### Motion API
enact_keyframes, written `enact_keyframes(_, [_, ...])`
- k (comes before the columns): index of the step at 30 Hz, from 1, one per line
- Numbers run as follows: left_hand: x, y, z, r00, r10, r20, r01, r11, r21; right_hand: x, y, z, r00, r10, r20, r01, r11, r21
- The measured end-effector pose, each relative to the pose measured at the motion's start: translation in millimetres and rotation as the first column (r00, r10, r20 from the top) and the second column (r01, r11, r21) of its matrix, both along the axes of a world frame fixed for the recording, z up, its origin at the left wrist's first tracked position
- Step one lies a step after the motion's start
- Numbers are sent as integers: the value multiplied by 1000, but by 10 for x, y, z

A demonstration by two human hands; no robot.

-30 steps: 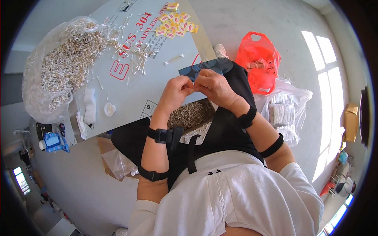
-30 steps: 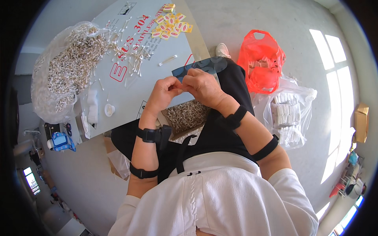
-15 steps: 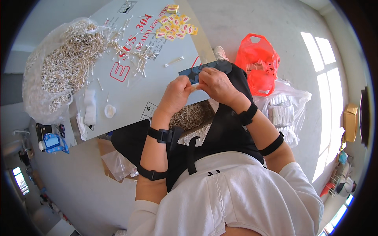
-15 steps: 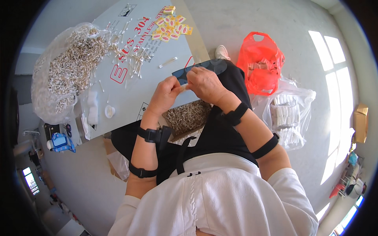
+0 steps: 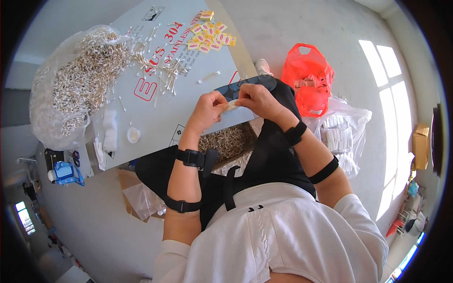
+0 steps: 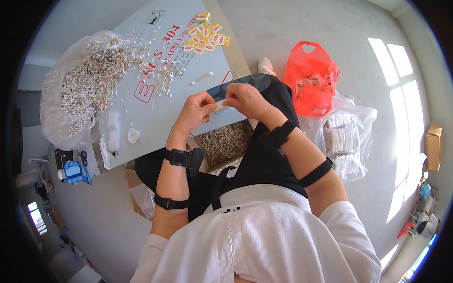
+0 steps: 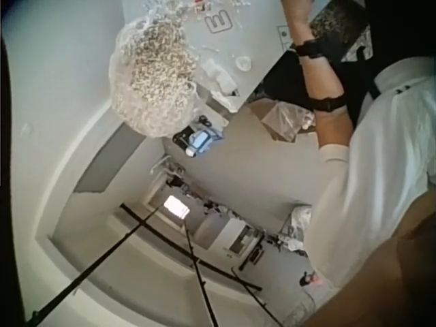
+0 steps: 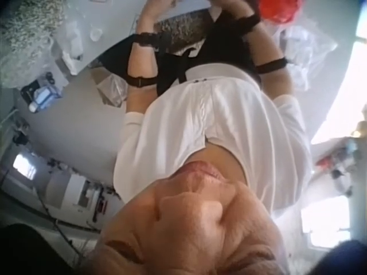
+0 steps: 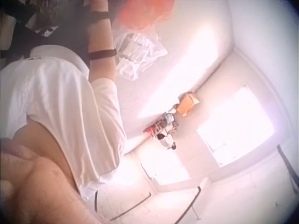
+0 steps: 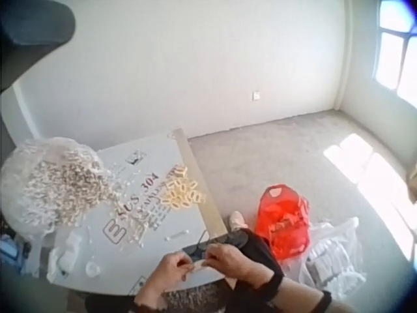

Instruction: Packing cotton swabs into plastic packaging and applying labels.

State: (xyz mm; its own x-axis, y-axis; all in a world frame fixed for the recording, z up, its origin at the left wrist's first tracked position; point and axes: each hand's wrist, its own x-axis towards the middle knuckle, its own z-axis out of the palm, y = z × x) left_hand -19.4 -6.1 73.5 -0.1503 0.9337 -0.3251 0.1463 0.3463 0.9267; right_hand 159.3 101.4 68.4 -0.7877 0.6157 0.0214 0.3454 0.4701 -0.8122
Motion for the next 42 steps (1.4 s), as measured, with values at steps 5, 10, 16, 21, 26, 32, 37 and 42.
enact_keyframes(5, [39, 135, 21, 958, -41, -285, 69, 994, 90, -84, 53, 32, 997, 42, 72, -58, 970, 236])
enact_keyframes(10, [-29, 123, 40, 970, -88, -228, 111, 989, 93, -50, 80, 24, 997, 79, 1, -77, 977, 199])
enact_keyframes(16, [61, 121, -68, 972, -13, -234, 58, 981, 187, -53, 55, 67, 994, 111, -21, -109, 989, 99])
enact_keyframes(21, [153, 167, 19, 902, -52, -428, 94, 993, 78, -65, 12, 67, 994, 111, 10, -111, 985, 130])
enact_keyframes(26, [248, 197, 112, 784, -30, -621, 137, 983, 125, -55, -8, 58, 992, 101, 79, -123, 929, 348])
enact_keyframes(32, [121, 131, 109, 923, -110, -368, 146, 987, 70, 55, 47, 27, 973, 222, -66, -209, 964, 166])
enact_keyframes(37, [168, -5, 164, 645, 188, -741, 222, 882, 417, -95, -45, 74, 982, 183, -55, -125, 830, 544])
enact_keyframes(42, [210, -247, -279, 506, 131, -853, 320, 889, 326, -113, -217, -390, 960, 245, 139, -265, 626, 733])
